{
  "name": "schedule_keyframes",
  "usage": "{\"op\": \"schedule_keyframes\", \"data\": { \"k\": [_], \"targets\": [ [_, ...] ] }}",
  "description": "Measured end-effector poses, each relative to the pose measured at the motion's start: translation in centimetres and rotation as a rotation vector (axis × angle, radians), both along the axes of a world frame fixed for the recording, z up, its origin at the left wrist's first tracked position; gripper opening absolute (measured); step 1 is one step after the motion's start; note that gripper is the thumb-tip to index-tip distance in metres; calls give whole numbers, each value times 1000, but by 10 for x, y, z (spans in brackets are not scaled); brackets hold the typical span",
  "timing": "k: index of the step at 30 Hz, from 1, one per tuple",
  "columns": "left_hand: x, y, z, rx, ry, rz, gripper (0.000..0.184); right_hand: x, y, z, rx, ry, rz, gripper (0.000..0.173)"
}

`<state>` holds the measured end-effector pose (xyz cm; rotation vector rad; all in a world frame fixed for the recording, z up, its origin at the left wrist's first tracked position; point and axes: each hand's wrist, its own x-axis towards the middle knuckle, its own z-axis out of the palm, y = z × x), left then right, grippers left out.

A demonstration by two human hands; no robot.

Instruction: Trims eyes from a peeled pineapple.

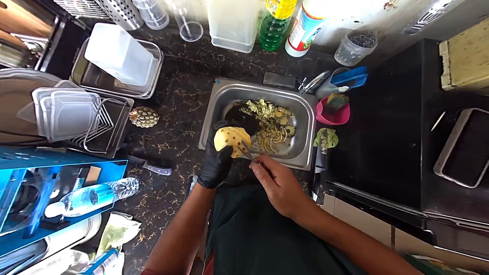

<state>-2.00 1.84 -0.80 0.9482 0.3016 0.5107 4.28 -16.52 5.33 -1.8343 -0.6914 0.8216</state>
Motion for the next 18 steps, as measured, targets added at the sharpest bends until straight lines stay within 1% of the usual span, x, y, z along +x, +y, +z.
{"op": "schedule_keyframes", "data": {
  "k": [4,6,8,11,13,15,18],
  "targets": [
    [-4,6,0,146,-13,-101,56,-2,5,1,55,31,-9,37],
    [-6,7,-1,210,-4,-141,52,1,6,7,38,27,11,36],
    [-7,16,-1,273,-12,-167,57,7,2,13,-1,51,54,36],
    [-4,33,1,391,-66,-219,67,10,-5,15,-6,137,90,35],
    [-3,39,6,403,-108,-285,66,8,-6,14,28,190,82,34],
    [-3,42,7,354,-154,-384,67,7,-6,13,52,210,73,34],
    [-5,50,11,384,-117,-496,70,10,-6,15,22,204,102,35]
  ]
}}
